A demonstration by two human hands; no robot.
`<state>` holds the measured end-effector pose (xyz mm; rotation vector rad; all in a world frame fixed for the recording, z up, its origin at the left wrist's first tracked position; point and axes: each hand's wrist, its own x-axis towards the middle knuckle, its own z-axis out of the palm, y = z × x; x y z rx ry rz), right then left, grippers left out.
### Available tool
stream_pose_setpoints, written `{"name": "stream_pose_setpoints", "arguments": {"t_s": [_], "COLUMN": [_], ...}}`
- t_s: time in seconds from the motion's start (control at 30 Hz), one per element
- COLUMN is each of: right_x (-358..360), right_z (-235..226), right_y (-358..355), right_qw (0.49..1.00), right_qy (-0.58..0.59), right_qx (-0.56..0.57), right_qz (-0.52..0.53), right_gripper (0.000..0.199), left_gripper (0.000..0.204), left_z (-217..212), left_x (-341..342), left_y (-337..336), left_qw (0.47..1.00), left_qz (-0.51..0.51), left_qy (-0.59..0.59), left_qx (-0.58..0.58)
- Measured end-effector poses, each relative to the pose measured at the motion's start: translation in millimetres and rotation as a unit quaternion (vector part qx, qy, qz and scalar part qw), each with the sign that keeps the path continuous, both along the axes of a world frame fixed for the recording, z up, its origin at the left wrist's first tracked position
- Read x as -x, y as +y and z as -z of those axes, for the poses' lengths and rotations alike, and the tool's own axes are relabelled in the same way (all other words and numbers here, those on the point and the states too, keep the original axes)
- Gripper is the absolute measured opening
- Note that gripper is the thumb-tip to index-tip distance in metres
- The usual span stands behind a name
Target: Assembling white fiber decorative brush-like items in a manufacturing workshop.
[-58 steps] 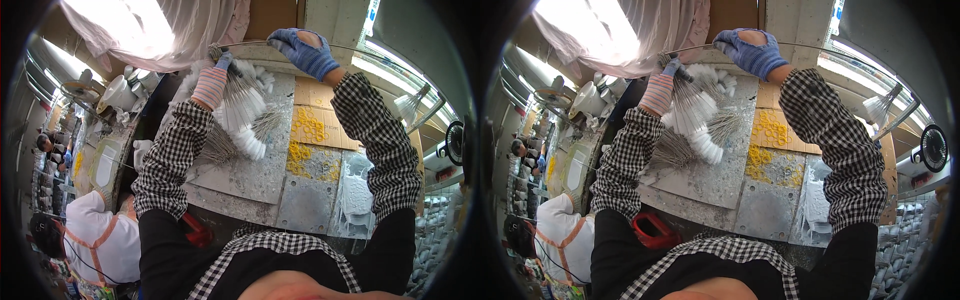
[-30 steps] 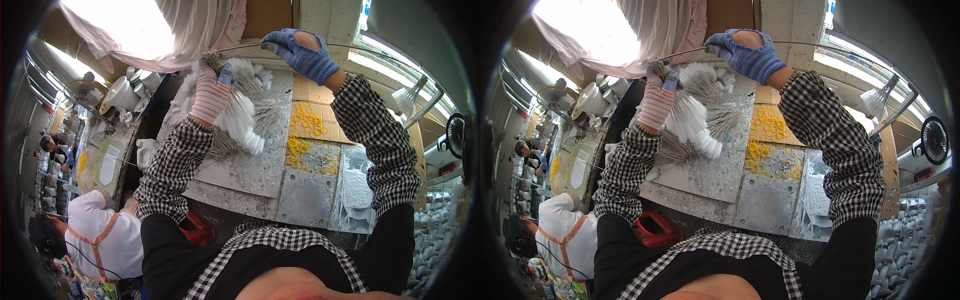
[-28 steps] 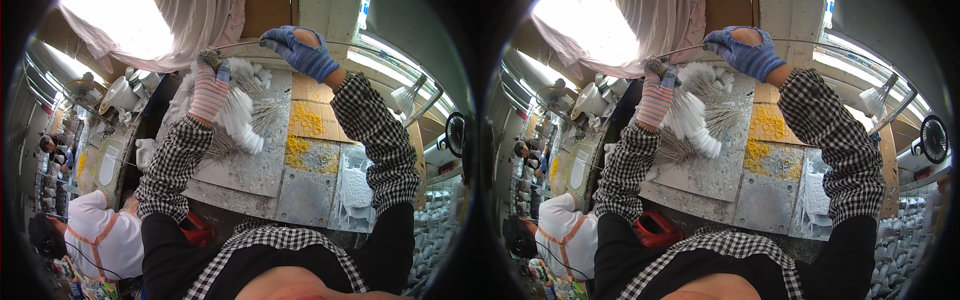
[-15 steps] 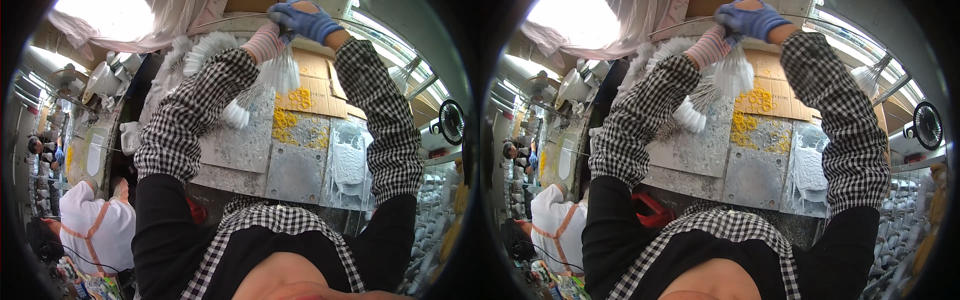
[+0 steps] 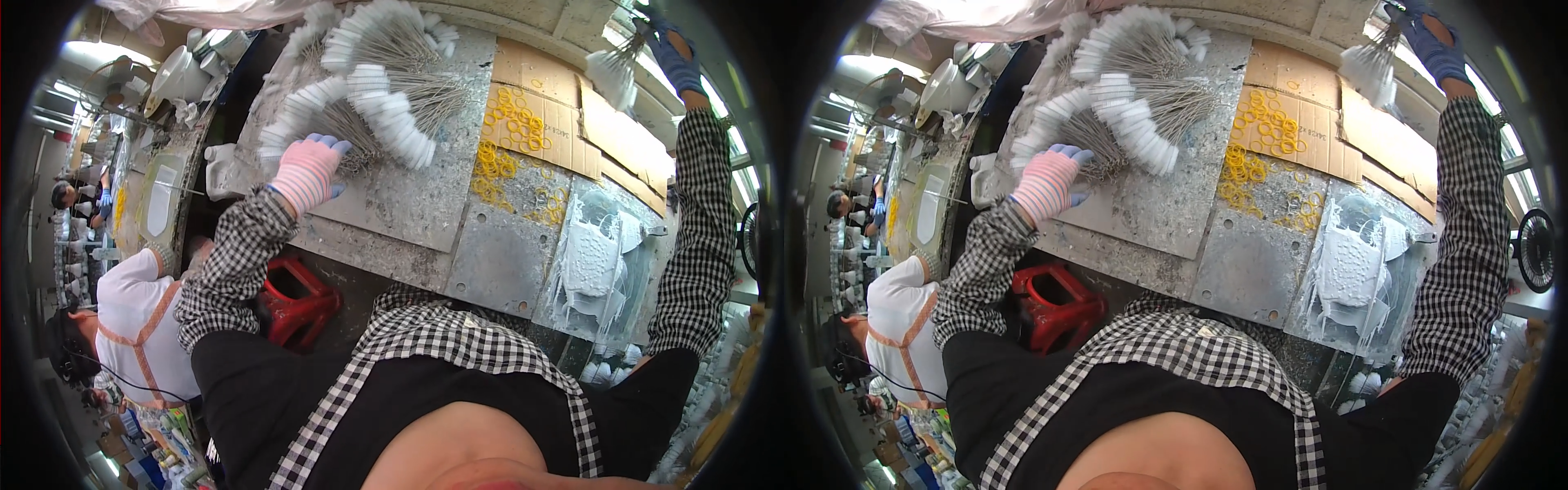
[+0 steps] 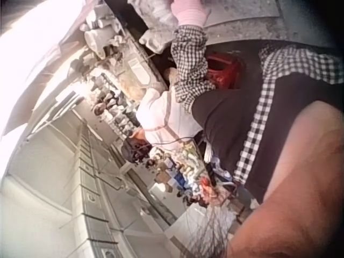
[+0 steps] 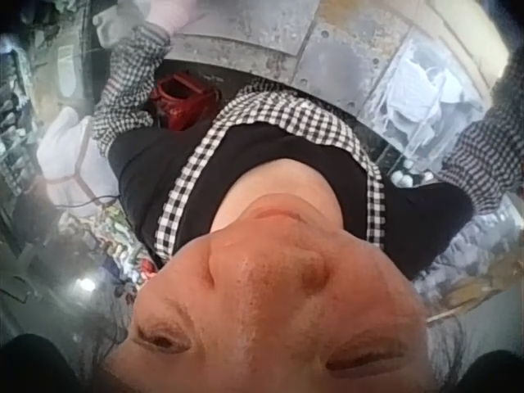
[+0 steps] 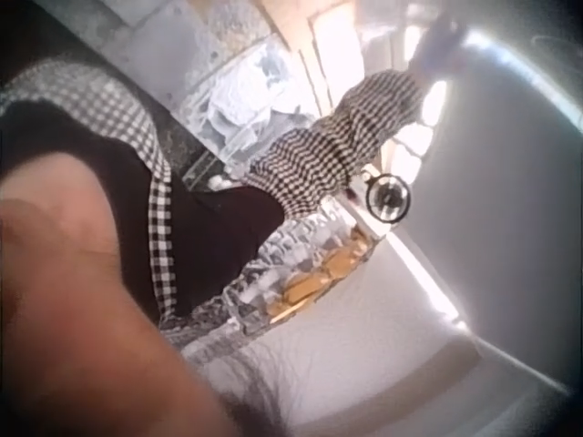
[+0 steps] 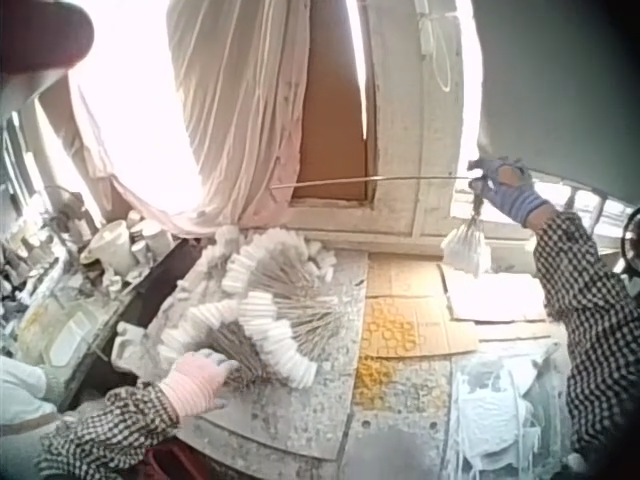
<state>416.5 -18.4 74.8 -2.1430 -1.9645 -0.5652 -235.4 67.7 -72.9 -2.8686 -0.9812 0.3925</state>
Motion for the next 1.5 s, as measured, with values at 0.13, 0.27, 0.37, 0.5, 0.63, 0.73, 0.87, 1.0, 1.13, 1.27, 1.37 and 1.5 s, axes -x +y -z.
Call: {"name": "stream_pose_setpoints", "arguments": {"t_s": [0.13, 0.27, 0.37, 0.5, 0.63, 0.73, 0.87, 1.0, 1.13, 1.27, 1.37, 1.5], "right_x": [122, 273, 364, 443, 504, 512, 503, 499, 508, 516, 485, 434], "right_z": [5, 66, 119, 177, 226, 256, 275, 297, 299, 263, 207, 187], "right_y": [-7, 4, -7, 22, 82, 105, 114, 122, 114, 77, 13, -79], "right_qw": [0.976, 0.938, 0.939, 0.904, 0.862, 0.894, 0.923, 0.933, 0.951, 0.935, 0.803, 0.726], "right_qy": [-0.131, -0.016, 0.022, 0.164, 0.316, 0.231, -0.001, 0.008, 0.047, 0.024, 0.390, 0.556], "right_qx": [-0.171, -0.162, -0.087, 0.018, 0.086, 0.125, 0.098, 0.037, 0.052, 0.062, 0.152, 0.094], "right_qz": [-0.002, -0.306, -0.333, -0.394, -0.388, -0.364, -0.373, -0.359, -0.302, -0.348, -0.424, -0.393], "right_gripper": [0.041, 0.037, 0.030, 0.020, 0.022, 0.025, 0.025, 0.022, 0.026, 0.031, 0.046, 0.076], "left_gripper": [0.071, 0.040, 0.037, 0.037, 0.032, 0.027, 0.026, 0.025, 0.025, 0.035, 0.033, 0.047], "left_z": [98, 121, 134, 139, 122, 129, 129, 134, 107, 61, 50, 31], "left_x": [40, 48, 58, 59, 43, 60, 82, 99, 100, 92, 62, -31], "left_y": [25, 44, 50, 48, 44, 24, 4, -1, -27, -62, -78, -110], "left_qw": [0.986, 0.977, 0.972, 0.961, 0.993, 0.985, 0.994, 0.979, 0.985, 0.951, 0.759, 0.495], "left_qz": [0.007, 0.022, 0.013, 0.038, 0.018, 0.023, 0.002, 0.089, 0.116, 0.049, -0.076, -0.070], "left_qy": [-0.069, -0.140, -0.175, -0.212, -0.030, -0.020, -0.060, -0.135, -0.089, -0.302, -0.624, -0.778], "left_qx": [-0.154, -0.157, -0.156, -0.174, -0.114, -0.172, -0.092, -0.128, -0.094, -0.046, 0.172, 0.382]}}
